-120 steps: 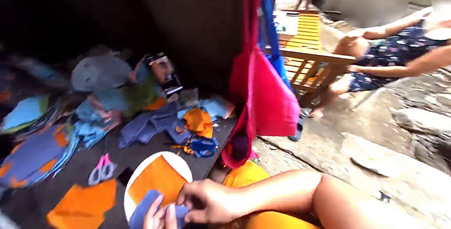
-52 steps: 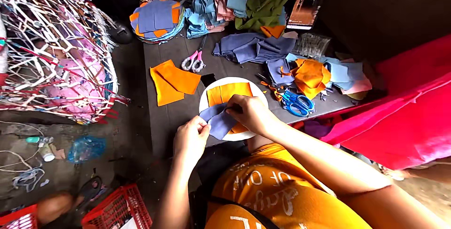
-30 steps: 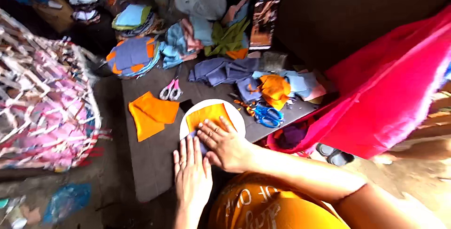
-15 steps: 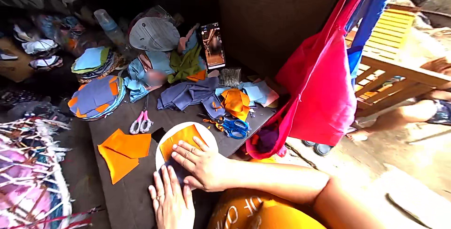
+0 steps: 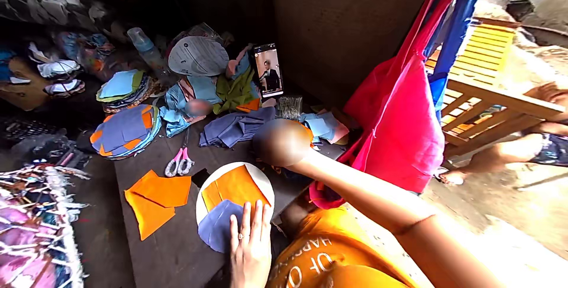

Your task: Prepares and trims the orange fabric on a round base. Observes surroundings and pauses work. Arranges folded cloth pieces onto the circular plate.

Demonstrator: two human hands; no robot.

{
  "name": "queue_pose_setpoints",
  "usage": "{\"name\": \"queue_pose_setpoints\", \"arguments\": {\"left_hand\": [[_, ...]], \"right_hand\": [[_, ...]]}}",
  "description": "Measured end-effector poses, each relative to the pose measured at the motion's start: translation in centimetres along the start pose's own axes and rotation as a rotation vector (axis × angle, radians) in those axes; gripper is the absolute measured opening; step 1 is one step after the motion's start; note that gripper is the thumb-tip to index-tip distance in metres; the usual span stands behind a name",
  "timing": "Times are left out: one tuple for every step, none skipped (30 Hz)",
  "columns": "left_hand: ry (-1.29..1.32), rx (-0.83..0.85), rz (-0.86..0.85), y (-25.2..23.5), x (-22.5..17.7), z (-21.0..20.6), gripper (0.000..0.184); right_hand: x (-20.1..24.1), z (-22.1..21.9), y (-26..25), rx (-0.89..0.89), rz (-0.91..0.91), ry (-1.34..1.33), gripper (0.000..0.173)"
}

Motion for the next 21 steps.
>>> {"name": "queue_pose_setpoints", "arguments": {"left_hand": [[0.008, 0.006, 0.002, 0.0, 0.0, -0.1, 0.033], [0.022, 0.013, 0.005, 0.0, 0.0, -0.2, 0.033], [0.039, 0.019, 0.008, 0.1, 0.0, -0.3, 0.033], [0.051, 0.027, 0.011, 0.1, 0.1, -0.3, 0.034], [0.061, 0.030, 0.008, 0.2, 0.2, -0.3, 0.034], [0.069, 0.030, 0.004, 0.3, 0.3, -0.3, 0.034], [0.078, 0.028, -0.003, 0.4, 0.4, -0.2, 0.034], [0.087, 0.028, -0.010, 0.4, 0.6, -0.1, 0.033], [0.099, 0.035, -0.018, 0.5, 0.7, 0.0, 0.033], [0.116, 0.042, -0.023, 0.5, 0.9, 0.1, 0.032], [0.136, 0.050, -0.029, 0.6, 1.0, 0.1, 0.032], [0.154, 0.058, -0.035, 0.7, 1.2, 0.3, 0.032], [0.165, 0.067, -0.038, 0.7, 1.4, 0.3, 0.032], [0.172, 0.075, -0.037, 0.8, 1.5, 0.4, 0.032], [0.178, 0.078, -0.032, 0.8, 1.7, 0.5, 0.032], [0.184, 0.078, -0.024, 0.9, 1.9, 0.5, 0.032], [0.192, 0.072, -0.014, 1.1, 2.1, 0.5, 0.032], [0.199, 0.065, -0.004, 1.2, 2.2, 0.5, 0.033], [0.207, 0.060, 0.003, 1.4, 2.3, 0.4, 0.033], [0.211, 0.056, 0.005, 1.5, 2.4, 0.4, 0.033], [0.212, 0.054, 0.004, 1.5, 2.5, 0.4, 0.033]], "right_hand": [[-0.3, -0.2, -0.4, 0.040, -0.009, 0.021, 0.020], [-0.4, -0.3, -0.6, 0.060, -0.007, 0.034, 0.016], [-0.5, -0.5, -0.7, 0.076, -0.001, 0.035, 0.014], [-0.5, -0.6, -0.8, 0.086, 0.005, 0.030, 0.013], [-0.6, -0.6, -0.8, 0.089, 0.005, 0.017, 0.013], [-0.8, -0.5, -0.9, 0.073, -0.002, -0.006, 0.012], [-1.2, -0.2, -1.0, 0.032, -0.013, -0.030, 0.011], [-1.8, 0.4, -1.2, -0.017, -0.030, -0.053, 0.011], [-2.5, 1.1, -1.5, -0.059, -0.059, -0.064, 0.013], [-3.4, 1.8, -1.9, -0.084, -0.095, -0.068, 0.016], [-4.4, 2.4, -2.3, -0.098, -0.136, -0.057, 0.018], [-5.3, 3.0, -2.7, -0.089, -0.184, -0.037, 0.020], [-6.0, 3.3, -2.9, -0.062, -0.228, -0.013, 0.019], [-6.5, 3.4, -3.1, -0.037, -0.255, 0.004, 0.019], [-6.8, 3.4, -3.3, -0.019, -0.261, 0.006, 0.018], [-6.6, 3.2, -3.4, -0.009, -0.245, -0.006, 0.017], [-6.2, 3.0, -3.6, 0.000, -0.215, -0.034, 0.017], [-5.6, 2.7, -3.8, 0.018, -0.174, -0.068, 0.017], [-5.0, 2.3, -4.1, 0.044, -0.132, -0.102, 0.018], [-4.4, 1.8, -4.3, 0.074, -0.095, -0.126, 0.018], [-3.9, 1.3, -4.6, 0.115, -0.072, -0.137, 0.018]]}}
Point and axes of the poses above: each hand's wrist, its own y-axis away from the middle knuckle, its own z-axis out of the back of the hand, x = y × z, the point moved 5 cm from there along -y, towards the middle knuckle, and after that the axes turned 6 degrees about -z, right-handed, at the moved point
